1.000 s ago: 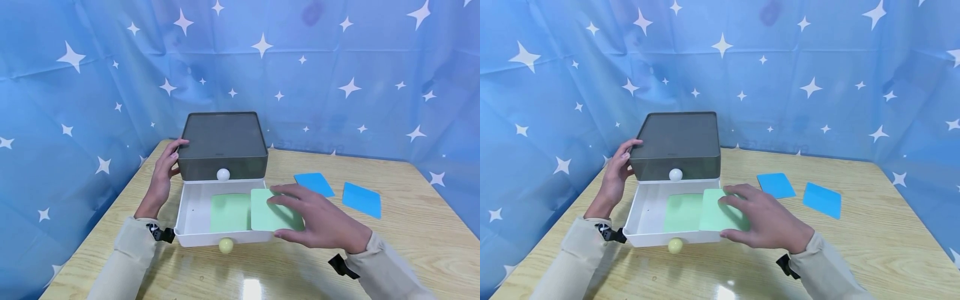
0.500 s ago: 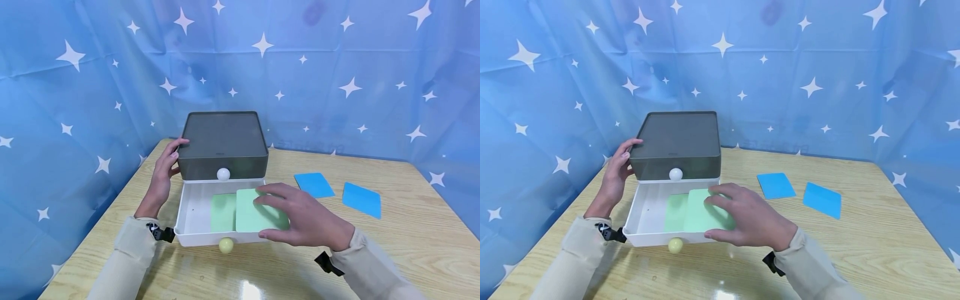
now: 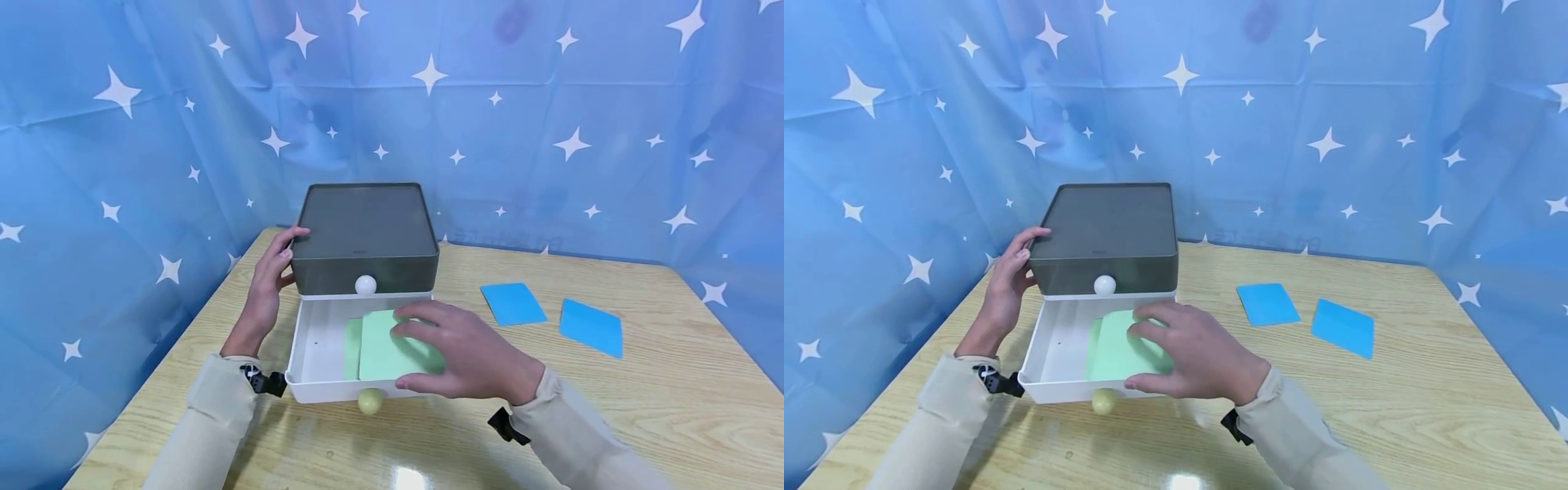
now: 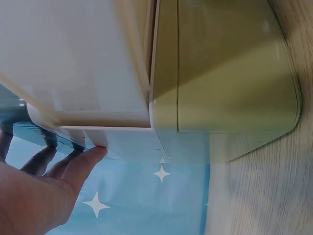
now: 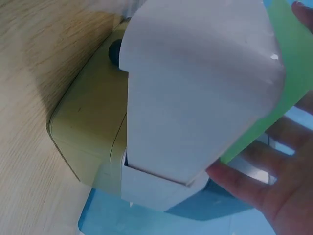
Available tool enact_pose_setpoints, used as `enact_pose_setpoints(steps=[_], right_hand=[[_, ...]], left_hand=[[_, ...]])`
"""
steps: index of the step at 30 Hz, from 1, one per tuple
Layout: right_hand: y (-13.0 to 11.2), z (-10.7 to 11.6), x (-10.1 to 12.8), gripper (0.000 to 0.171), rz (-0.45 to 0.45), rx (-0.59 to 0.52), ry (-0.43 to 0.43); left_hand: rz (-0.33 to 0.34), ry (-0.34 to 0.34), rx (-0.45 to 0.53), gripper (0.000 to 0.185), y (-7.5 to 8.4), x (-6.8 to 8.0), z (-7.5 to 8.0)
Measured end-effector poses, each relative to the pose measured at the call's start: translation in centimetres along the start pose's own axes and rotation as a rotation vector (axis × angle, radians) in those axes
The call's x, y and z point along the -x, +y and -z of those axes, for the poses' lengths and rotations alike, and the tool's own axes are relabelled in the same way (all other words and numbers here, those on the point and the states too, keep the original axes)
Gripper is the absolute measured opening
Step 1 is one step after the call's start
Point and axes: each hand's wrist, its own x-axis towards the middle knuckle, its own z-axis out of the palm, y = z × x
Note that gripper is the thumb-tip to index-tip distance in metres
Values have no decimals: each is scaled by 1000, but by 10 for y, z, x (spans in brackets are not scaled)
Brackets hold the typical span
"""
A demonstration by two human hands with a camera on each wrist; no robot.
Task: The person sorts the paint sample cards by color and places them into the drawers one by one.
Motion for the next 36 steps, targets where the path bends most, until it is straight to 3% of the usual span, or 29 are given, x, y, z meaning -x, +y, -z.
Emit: enact_pose_setpoints(steps=[6, 21, 36], right_hand=[[-2, -5, -5, 48, 16, 30, 3], [-11, -9, -14, 49, -76, 81, -84], [-14, -14, -15, 44, -83, 172, -63]], left_hand=[[-1, -1, 11, 49, -2, -1, 0], [-2, -5, 6, 50, -1, 0, -1], [-4, 0, 5, 49, -1, 0, 0]])
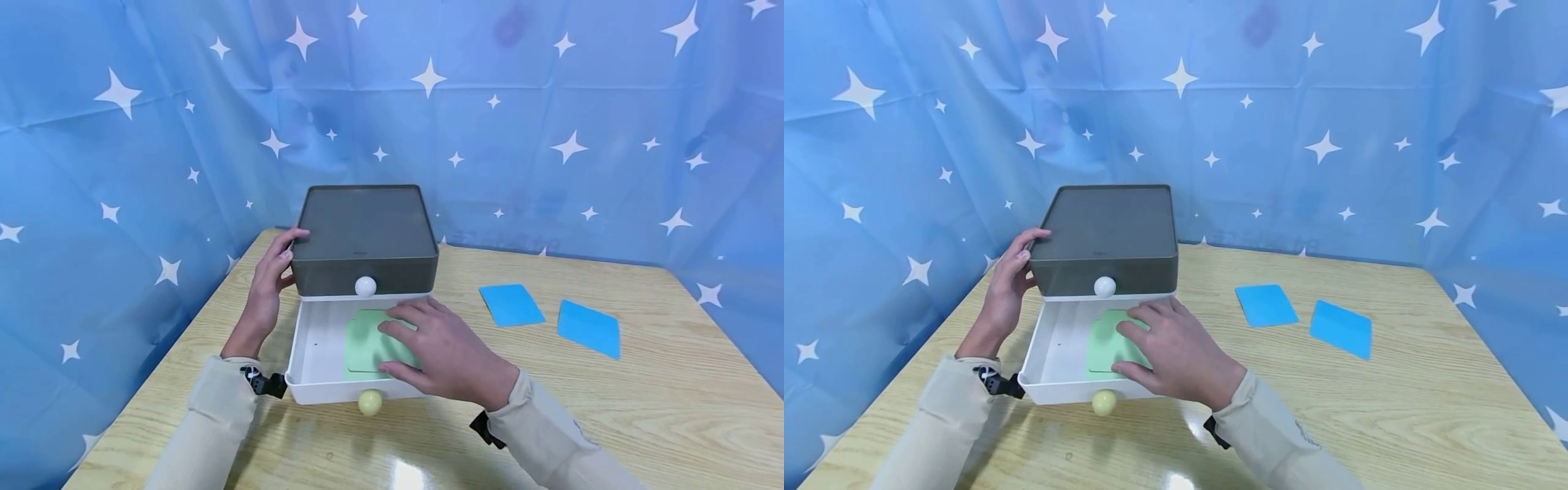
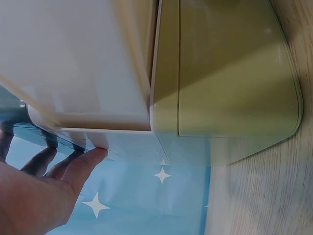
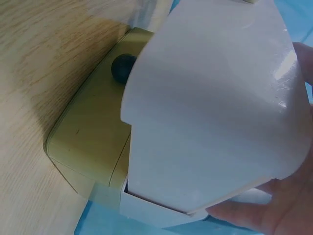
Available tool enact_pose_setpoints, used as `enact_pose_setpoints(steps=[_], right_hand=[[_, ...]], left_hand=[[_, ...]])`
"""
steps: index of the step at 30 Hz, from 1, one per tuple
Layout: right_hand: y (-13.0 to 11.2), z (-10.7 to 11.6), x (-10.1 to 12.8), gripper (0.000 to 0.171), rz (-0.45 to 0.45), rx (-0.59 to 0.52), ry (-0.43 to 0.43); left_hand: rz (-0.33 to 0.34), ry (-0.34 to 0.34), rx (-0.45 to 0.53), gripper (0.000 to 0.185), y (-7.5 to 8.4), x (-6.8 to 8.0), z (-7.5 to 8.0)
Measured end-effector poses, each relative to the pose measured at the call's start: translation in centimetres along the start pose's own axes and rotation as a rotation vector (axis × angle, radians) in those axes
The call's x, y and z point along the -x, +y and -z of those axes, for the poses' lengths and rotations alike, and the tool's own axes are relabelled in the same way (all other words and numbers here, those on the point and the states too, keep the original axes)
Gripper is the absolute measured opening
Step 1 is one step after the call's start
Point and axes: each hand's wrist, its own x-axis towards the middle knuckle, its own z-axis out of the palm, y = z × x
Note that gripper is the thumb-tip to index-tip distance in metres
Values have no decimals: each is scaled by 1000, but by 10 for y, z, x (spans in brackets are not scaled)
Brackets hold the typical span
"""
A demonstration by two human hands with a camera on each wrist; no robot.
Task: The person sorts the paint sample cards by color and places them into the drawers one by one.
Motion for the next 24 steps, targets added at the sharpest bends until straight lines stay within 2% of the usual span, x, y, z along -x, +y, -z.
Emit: enact_pose_setpoints(steps=[11, 18, 24], right_hand=[[-3, 3, 1, 37, 39, -3, 46], [-13, 11, 6, 34, 73, -6, 125], [-29, 22, 14, 38, 35, 17, 187]], left_hand=[[0, 3, -5, 49, 0, -1, 1], [1, 1, -6, 49, -1, -1, 1], [5, 3, -8, 49, 0, 0, 0]])
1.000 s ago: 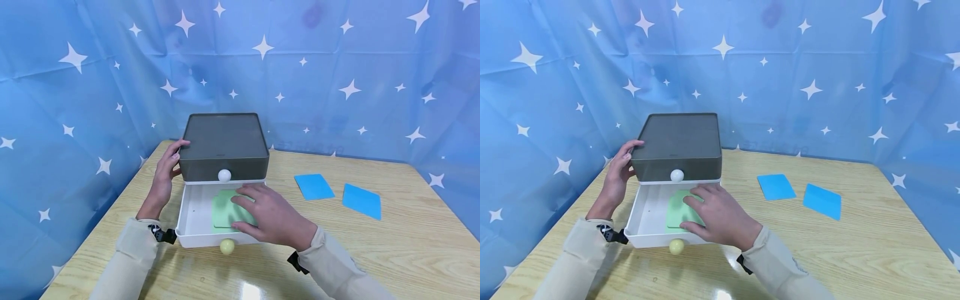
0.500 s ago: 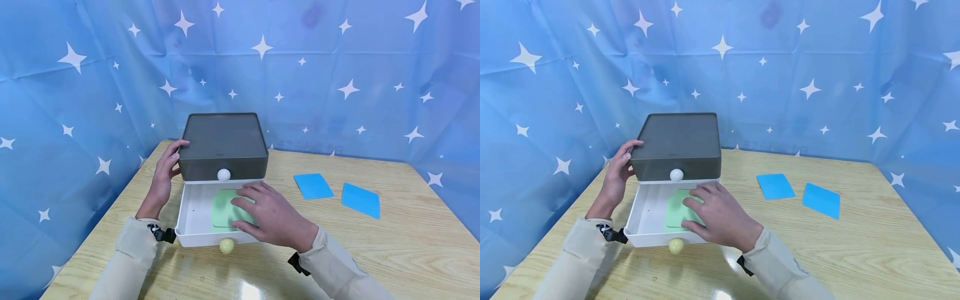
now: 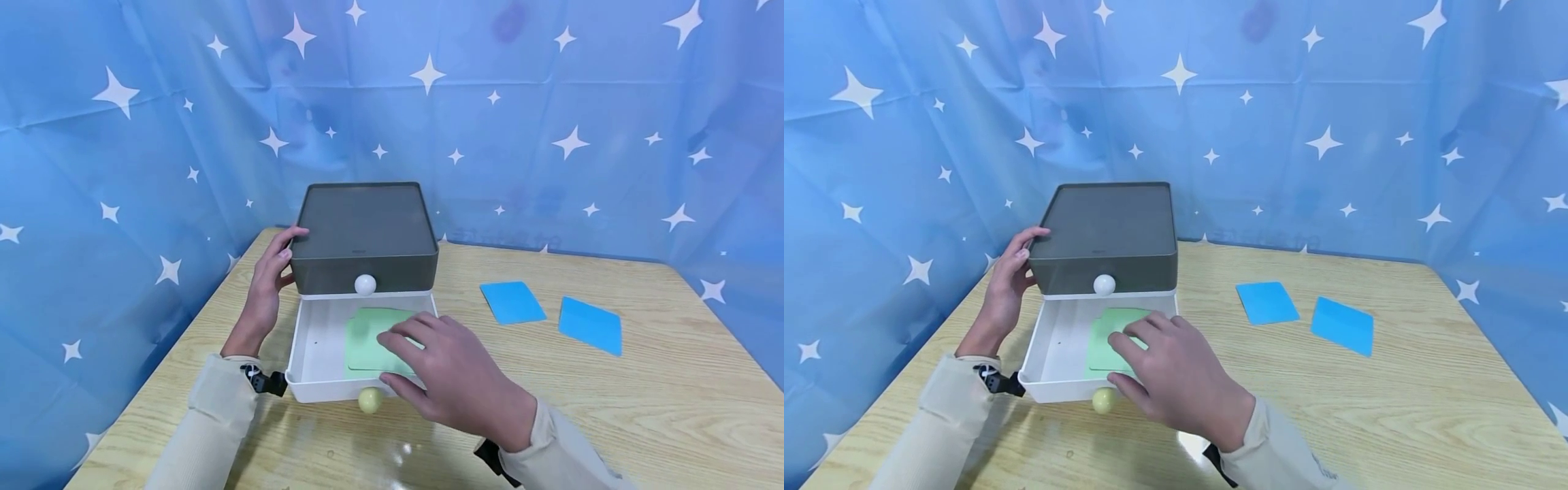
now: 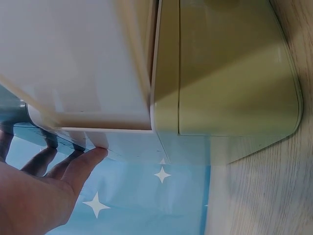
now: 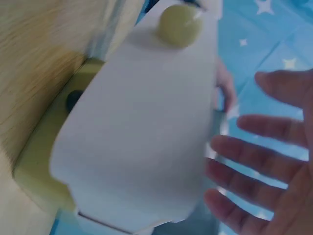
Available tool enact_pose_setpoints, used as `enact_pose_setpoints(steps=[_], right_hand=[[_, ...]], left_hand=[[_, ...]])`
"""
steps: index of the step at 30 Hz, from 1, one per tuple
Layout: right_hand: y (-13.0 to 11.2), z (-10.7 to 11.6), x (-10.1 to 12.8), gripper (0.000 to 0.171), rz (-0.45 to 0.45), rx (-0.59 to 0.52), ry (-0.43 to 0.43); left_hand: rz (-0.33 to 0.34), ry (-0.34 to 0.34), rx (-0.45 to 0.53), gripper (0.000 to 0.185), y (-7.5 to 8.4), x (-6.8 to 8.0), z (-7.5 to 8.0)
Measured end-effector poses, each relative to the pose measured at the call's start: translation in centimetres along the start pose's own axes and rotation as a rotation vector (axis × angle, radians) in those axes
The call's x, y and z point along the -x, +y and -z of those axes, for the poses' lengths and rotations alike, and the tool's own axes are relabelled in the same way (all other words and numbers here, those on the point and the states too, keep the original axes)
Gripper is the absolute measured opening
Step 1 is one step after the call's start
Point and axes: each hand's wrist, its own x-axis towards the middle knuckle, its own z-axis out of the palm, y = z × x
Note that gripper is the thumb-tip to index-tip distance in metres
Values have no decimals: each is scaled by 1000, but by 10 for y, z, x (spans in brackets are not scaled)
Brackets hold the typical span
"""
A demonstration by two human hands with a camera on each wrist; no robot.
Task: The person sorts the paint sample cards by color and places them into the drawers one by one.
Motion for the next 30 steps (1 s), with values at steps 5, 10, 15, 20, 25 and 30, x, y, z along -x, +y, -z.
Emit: enact_pose_setpoints(steps=[5, 10, 15, 20, 25, 30], right_hand=[[-18, 2, 7, 38, 12, 0, 63], [-31, -6, 17, 31, 35, 29, 162], [-38, -18, 24, 31, 64, 23, 168], [-43, -33, 27, 29, 65, 26, 138], [-43, -46, 24, 29, 69, 70, 195], [-41, -51, 21, 39, 67, 90, 236]], left_hand=[[1, 3, 4, 49, 1, 0, 0], [1, -2, 4, 49, 2, 0, -1], [3, -1, 7, 49, 1, 0, -1], [1, 4, 8, 49, 1, 0, -1], [4, 2, 9, 49, 1, 0, -1], [6, 1, -1, 49, 2, 0, -2]])
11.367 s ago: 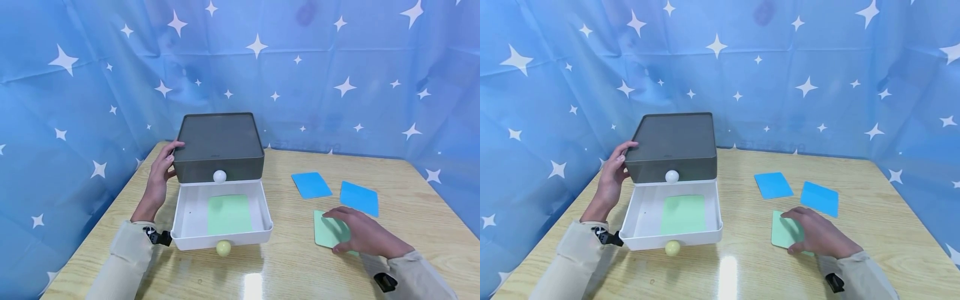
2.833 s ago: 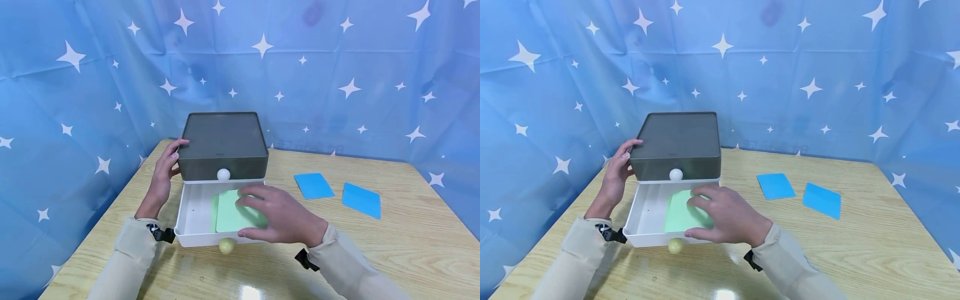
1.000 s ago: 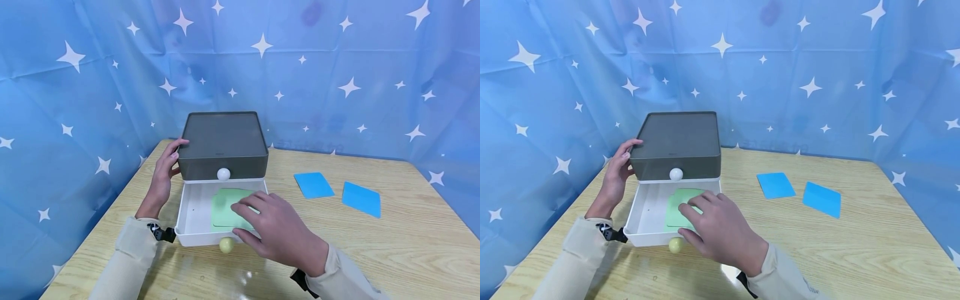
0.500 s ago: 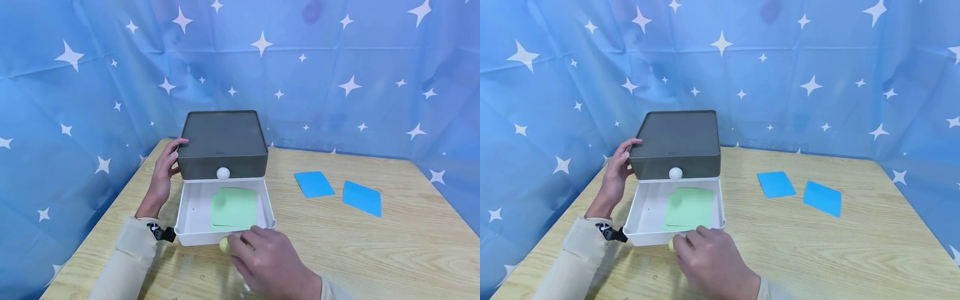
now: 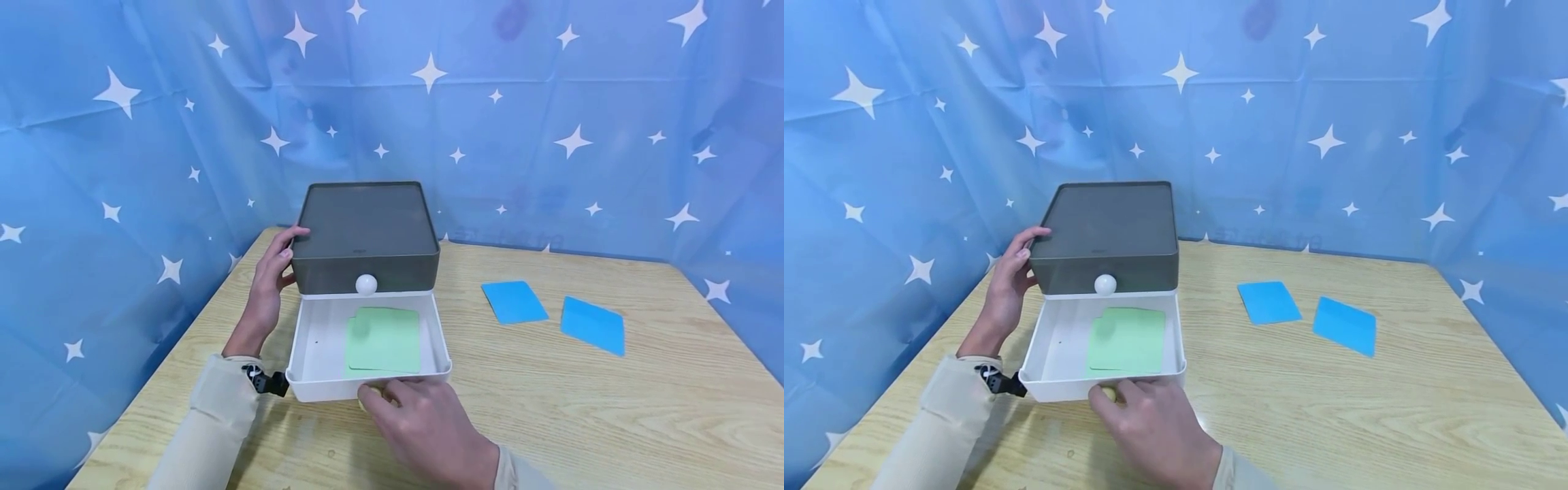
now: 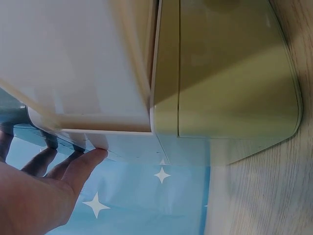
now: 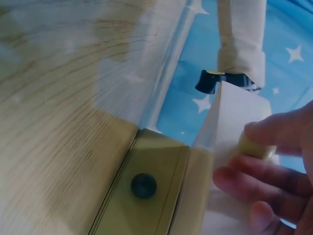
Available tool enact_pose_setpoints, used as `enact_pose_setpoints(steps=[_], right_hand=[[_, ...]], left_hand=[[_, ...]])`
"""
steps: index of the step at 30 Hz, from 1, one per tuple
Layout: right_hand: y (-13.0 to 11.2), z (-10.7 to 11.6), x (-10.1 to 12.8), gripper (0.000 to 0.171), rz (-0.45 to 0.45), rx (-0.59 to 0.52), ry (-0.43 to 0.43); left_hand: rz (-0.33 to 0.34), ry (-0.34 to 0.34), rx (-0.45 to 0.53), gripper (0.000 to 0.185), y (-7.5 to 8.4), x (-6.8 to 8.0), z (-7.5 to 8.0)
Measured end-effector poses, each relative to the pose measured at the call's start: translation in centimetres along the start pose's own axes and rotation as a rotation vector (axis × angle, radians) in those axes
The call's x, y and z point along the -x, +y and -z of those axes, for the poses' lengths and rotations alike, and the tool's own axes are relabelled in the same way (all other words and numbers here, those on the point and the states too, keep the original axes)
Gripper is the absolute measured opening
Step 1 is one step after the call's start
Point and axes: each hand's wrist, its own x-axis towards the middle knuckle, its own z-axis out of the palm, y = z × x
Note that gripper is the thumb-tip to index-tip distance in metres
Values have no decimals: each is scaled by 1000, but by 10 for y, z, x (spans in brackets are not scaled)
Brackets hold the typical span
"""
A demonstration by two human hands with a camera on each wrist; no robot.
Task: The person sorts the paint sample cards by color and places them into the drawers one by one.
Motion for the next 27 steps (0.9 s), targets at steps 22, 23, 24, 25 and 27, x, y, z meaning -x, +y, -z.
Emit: enact_pose_setpoints(steps=[22, 23, 24, 25, 27], right_hand=[[25, -22, -10, 29, -42, 31, -37], [26, -23, -11, 29, -43, 34, -40], [28, -25, -13, 28, -48, 34, -46], [29, -26, -14, 27, -54, 35, -53], [33, -29, -16, 27, -71, 38, -70]], left_hand=[[10, -9, 1, 50, 0, -2, 0], [12, -8, 1, 50, 0, -2, 0], [15, -4, 4, 50, 0, -2, 0], [17, -3, 7, 50, 0, -2, 0], [20, 1, 16, 49, 0, -2, 0]])
